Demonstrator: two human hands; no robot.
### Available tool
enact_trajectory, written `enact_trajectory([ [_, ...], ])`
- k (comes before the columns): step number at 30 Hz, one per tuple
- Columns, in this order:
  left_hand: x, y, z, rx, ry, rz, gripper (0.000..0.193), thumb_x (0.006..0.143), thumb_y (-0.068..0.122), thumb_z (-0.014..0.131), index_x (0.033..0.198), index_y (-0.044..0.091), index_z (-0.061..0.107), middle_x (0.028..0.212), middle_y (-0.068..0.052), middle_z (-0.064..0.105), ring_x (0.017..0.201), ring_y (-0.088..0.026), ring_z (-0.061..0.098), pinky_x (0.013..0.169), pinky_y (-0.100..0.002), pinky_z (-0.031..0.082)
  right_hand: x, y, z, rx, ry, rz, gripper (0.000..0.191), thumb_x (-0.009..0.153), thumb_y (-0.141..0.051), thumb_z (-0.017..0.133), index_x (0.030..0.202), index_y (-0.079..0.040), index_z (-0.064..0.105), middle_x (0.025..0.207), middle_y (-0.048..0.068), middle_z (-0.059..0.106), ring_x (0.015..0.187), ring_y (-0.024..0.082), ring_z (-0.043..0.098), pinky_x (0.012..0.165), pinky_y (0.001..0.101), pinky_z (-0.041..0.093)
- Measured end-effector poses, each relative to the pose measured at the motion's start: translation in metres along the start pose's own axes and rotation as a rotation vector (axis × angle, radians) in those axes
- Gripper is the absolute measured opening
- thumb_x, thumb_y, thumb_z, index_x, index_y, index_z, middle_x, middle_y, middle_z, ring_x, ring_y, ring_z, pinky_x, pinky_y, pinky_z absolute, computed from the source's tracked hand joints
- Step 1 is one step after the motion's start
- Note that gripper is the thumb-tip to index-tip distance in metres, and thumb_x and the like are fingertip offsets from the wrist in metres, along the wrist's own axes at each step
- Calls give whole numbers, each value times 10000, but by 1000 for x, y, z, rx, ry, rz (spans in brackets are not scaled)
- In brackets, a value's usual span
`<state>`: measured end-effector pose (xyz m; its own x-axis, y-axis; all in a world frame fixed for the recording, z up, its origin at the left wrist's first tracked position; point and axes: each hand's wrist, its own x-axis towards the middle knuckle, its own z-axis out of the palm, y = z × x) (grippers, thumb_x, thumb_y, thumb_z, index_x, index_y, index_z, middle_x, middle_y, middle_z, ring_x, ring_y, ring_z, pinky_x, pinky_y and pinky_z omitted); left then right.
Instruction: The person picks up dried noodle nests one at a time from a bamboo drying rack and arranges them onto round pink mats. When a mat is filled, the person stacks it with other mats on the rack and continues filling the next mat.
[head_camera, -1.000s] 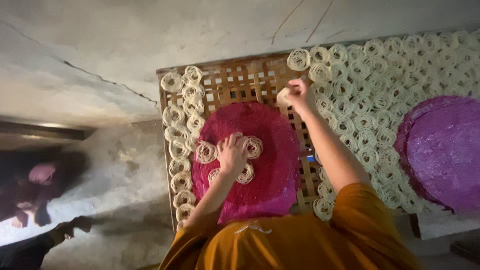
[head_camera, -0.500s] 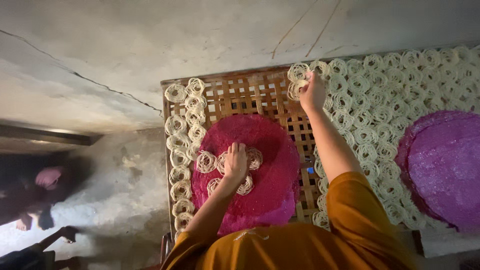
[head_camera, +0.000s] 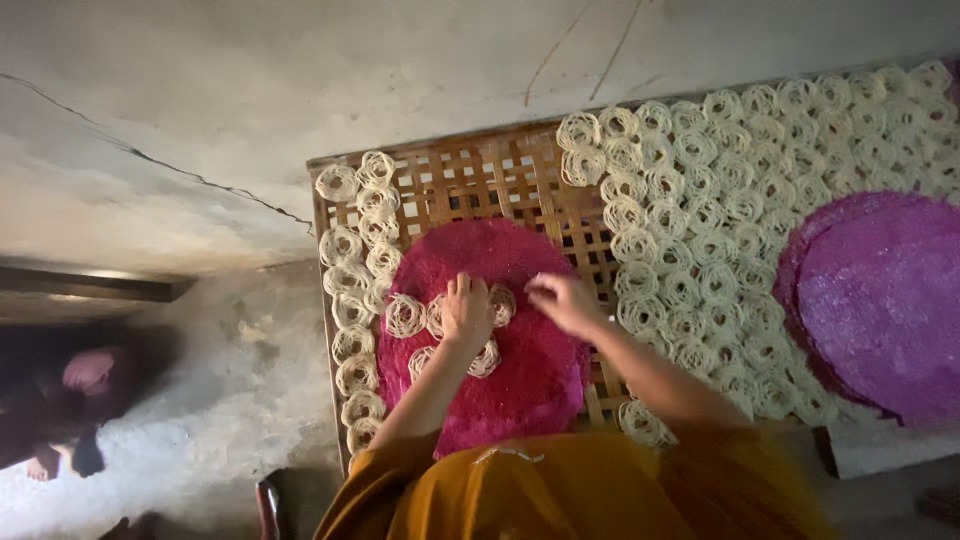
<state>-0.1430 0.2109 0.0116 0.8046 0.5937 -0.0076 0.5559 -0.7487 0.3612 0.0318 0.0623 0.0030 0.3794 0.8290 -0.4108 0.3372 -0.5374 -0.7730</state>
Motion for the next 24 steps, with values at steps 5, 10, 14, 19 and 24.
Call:
enact_trajectory([
  [5,-6,4,-4,-182,-83,41,214,886,170,714,1045,70,611,1056,-120,657,999,-324,682,857,-472,564,-31,26,60,765,56,-40,276,991,-94,630,1255,-17,653,1040,95,692,888,140,682,779,269,594],
  [10,-32,43,-14,-61,-419,91,313,981,152,668,1232,12,542,1195,-194,618,885,-317,720,653,-406,661,-26,28,66,1092,25,66,340,1063,-166,509,1227,88,663,984,124,714,858,175,706,846,336,631],
  [14,-65,50,-39,-689,-108,-63,470,945,177,711,1319,14,476,1172,-182,663,973,-319,709,781,-428,633,-33,14,37,954,132,306,241,978,-116,632,1177,12,680,1005,132,725,895,192,723,879,346,633],
  [19,-77,-34,-63,-339,-19,-430,588,928,193,735,1435,52,471,1374,-181,561,1223,-303,566,992,-403,543,-49,-2,-40,396,105,243,223,982,-242,614,1078,-85,739,972,61,764,877,162,697,852,300,588],
  [24,-84,-93,-44,-130,33,-408,710,874,258,763,1448,-4,438,1470,-211,444,1404,-369,400,1188,-462,378,-5,-13,-108,396,376,171,232,1018,-283,667,1017,-56,717,972,69,741,844,161,678,724,280,590],
])
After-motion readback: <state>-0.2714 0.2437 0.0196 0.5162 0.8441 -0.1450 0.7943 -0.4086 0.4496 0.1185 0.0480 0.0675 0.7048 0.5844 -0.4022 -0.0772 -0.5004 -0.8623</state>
